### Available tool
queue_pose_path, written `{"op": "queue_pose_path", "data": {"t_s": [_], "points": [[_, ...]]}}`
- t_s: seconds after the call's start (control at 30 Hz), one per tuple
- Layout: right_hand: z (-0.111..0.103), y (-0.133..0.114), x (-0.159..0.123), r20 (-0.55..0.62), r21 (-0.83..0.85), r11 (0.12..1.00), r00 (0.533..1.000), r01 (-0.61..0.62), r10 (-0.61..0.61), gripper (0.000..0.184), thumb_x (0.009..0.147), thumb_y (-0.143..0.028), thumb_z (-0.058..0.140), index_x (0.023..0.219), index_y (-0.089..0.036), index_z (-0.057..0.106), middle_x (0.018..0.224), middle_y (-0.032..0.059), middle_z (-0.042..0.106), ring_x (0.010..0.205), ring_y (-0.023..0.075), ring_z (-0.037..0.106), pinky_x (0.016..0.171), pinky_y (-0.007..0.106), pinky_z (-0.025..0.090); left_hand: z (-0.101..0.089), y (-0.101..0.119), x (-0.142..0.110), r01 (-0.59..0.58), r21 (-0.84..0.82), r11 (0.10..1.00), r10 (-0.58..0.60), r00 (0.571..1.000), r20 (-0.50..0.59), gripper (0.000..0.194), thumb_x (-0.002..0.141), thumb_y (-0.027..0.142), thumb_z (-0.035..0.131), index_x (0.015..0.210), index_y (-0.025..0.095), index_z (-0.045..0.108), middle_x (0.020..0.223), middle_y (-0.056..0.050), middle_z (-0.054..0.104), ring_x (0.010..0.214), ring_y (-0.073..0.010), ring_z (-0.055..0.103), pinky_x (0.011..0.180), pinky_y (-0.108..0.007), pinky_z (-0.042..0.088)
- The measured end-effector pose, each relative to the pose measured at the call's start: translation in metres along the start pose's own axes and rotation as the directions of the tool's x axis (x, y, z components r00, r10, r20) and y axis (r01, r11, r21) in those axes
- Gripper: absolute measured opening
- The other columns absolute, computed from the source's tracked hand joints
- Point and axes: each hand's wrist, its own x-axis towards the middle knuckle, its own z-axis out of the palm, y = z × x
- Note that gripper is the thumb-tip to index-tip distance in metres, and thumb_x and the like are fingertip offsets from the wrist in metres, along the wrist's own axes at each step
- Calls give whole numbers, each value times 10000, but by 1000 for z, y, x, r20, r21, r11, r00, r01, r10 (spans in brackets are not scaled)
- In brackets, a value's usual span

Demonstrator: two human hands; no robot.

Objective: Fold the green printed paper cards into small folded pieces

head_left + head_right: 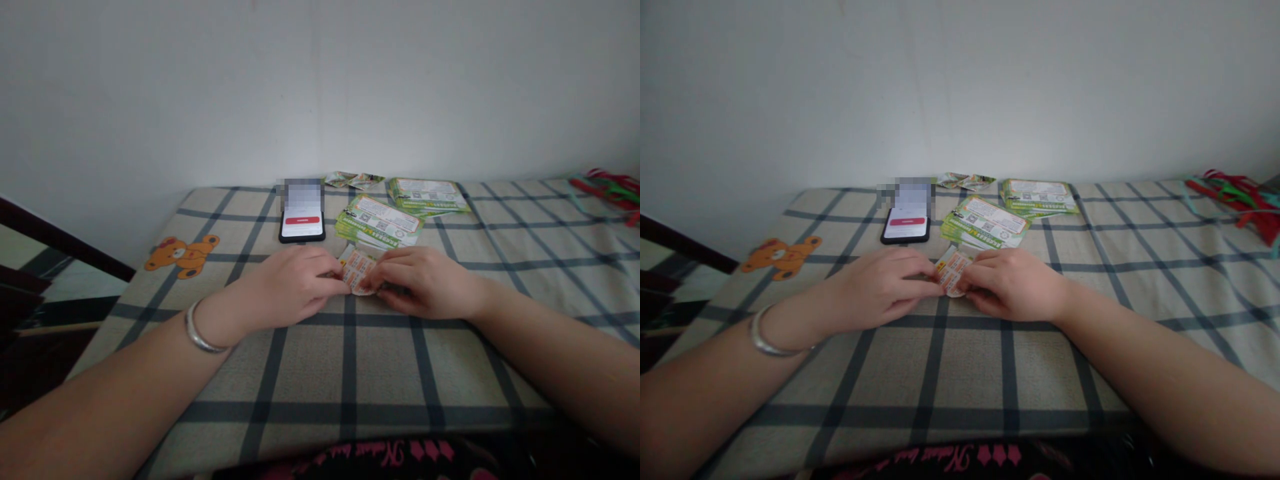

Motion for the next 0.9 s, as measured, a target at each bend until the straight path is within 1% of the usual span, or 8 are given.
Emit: {"op": "queue_pose_path", "data": {"t_s": [0.13,0.23,0.3,0.37,0.57,0.67,0.77,0.9], "points": [[-4,4,0,42,-15,1000,999,23,-22,172,869,-220,547,997,-180,655,902,53,674,848,172,606,747,302,474,-2,6,0,-5,51,999,3,999,39,282,846,161,564,1092,255,663,991,-46,663,905,-230,598,787,-395,510],[-7,9,0,69,-18,999,997,36,-34,199,837,-175,567,1006,-197,669,973,50,692,931,188,612,813,328,478,-2,9,-1,0,104,995,-7,998,66,288,844,147,563,1103,237,655,1001,-50,668,918,-240,600,794,-403,510],[-9,11,0,43,-27,998,998,54,-53,201,849,-172,566,1016,-204,673,1027,43,702,992,194,610,881,351,467,-3,11,-1,2,122,992,-12,997,80,275,858,153,553,1102,235,650,1006,-47,666,920,-239,599,801,-405,508],[-10,12,1,22,-14,998,998,65,-65,177,881,-184,550,1003,-199,677,1034,45,710,1015,190,613,912,354,460,-4,11,-1,5,131,991,-17,996,90,275,869,159,546,1115,240,639,1019,-43,661,933,-238,595,815,-406,502],[-10,6,2,53,79,995,997,55,-59,161,905,-204,537,979,-184,679,988,57,708,996,183,620,875,339,483,-4,10,0,-3,121,993,-6,997,78,331,844,149,588,1160,246,605,1088,-42,641,991,-241,580,865,-404,489],[-10,4,1,54,108,993,997,47,-53,183,901,-196,539,1020,-190,678,996,58,702,983,178,622,858,336,491,-3,9,0,5,107,994,-15,996,92,369,848,139,570,1199,253,587,1086,-48,634,987,-243,582,863,-406,495],[-10,4,1,57,132,990,997,46,-54,224,886,-167,553,1072,-214,670,1021,40,705,989,171,627,866,333,493,-2,8,-1,26,78,997,-34,994,103,379,865,128,534,1213,268,583,1115,-54,621,1021,-248,575,879,-413,497],[-10,4,0,45,183,982,997,50,-59,229,859,-137,570,1052,-215,666,1076,32,706,1097,175,603,921,330,490,-1,6,-2,37,45,998,-41,995,91,327,894,155,492,1178,264,612,1118,-60,621,1044,-256,567,897,-437,494]]}}
